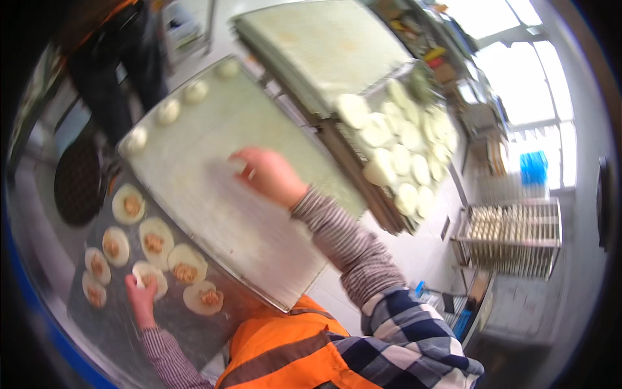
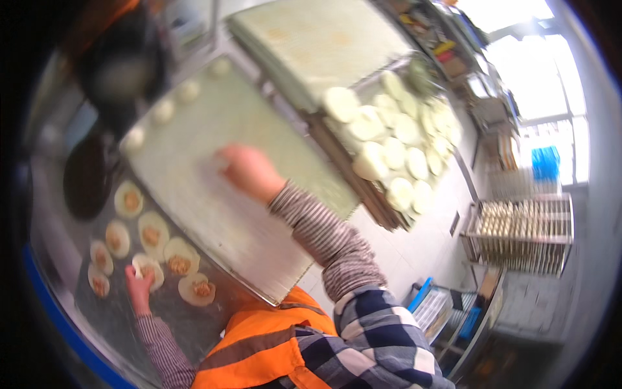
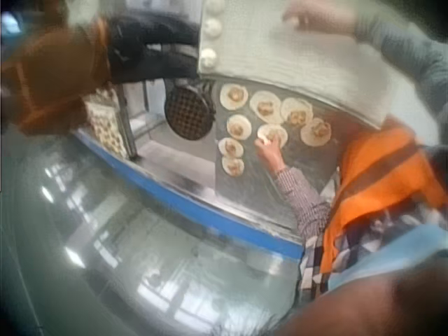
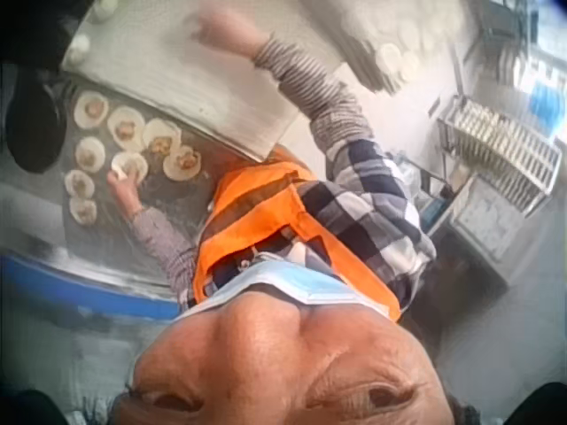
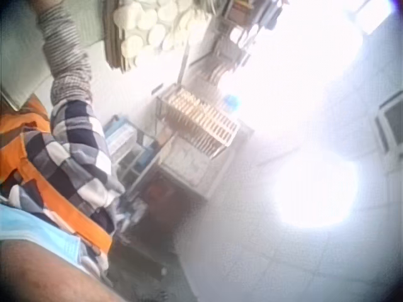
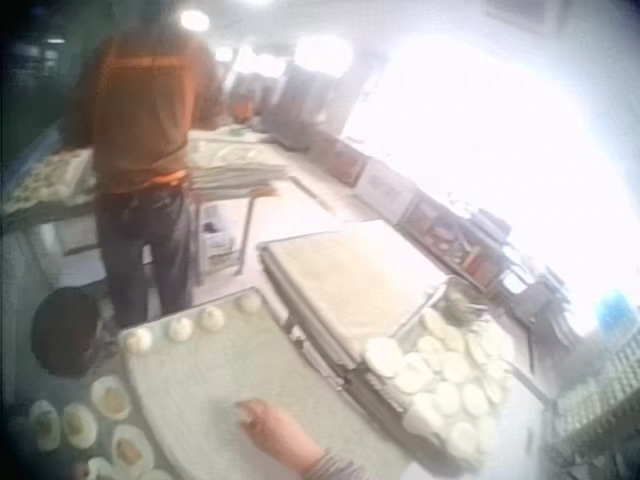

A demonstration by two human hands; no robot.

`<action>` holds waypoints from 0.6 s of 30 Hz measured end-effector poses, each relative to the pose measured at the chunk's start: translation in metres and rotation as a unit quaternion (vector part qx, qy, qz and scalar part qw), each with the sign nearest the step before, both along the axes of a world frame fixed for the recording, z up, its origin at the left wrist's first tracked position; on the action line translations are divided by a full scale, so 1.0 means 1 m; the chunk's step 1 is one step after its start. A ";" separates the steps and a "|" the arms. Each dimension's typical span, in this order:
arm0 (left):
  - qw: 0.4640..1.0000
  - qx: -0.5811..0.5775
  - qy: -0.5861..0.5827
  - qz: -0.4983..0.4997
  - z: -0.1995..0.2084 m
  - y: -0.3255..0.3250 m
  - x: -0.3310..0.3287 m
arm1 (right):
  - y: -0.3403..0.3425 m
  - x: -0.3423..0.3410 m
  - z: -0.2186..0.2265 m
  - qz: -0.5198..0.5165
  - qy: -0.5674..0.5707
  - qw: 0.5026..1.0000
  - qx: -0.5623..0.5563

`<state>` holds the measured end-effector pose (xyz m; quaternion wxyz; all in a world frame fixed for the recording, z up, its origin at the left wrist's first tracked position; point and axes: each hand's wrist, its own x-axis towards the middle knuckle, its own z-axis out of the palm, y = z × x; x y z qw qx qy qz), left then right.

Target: The person places filling onto round dough discs, folds and pleats the edges to seal them into buns, and places the finished buns onto a tray. The person also moves trays of dough and buns on the worktable.

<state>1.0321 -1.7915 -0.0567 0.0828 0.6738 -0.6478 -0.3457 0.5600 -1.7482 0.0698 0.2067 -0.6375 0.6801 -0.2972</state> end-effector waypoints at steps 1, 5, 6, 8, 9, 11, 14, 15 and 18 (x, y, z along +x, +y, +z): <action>0.999 -0.030 0.033 -0.001 0.000 0.003 0.000 | 0.019 0.025 0.003 -0.014 -0.010 0.999 0.028; 0.999 -0.043 0.009 -0.018 0.005 -0.004 0.001 | 0.065 0.096 0.018 -0.008 -0.055 0.998 0.028; 0.995 -0.088 -0.026 -0.036 0.004 -0.005 -0.002 | 0.073 0.111 0.018 0.006 -0.072 0.997 0.005; 1.000 -0.017 0.019 -0.002 0.003 -0.007 -0.005 | 0.086 0.145 0.017 0.030 -0.104 0.994 0.018; 0.978 0.066 0.196 0.006 0.002 -0.010 -0.007 | 0.089 0.162 0.015 0.031 -0.122 0.992 0.014; 0.944 0.102 0.310 0.058 0.004 -0.001 -0.013 | 0.092 0.195 0.012 0.022 -0.233 0.968 0.095; 0.960 -0.237 0.076 -0.130 0.014 0.014 -0.032 | 0.089 0.223 0.012 0.077 -0.158 0.984 0.037; 0.940 -0.297 0.059 -0.159 0.019 0.020 -0.035 | 0.087 0.227 0.012 0.090 -0.127 0.988 0.017; 0.977 -0.132 0.167 -0.019 0.045 0.039 -0.029 | 0.075 0.234 0.011 0.060 -0.171 0.982 0.060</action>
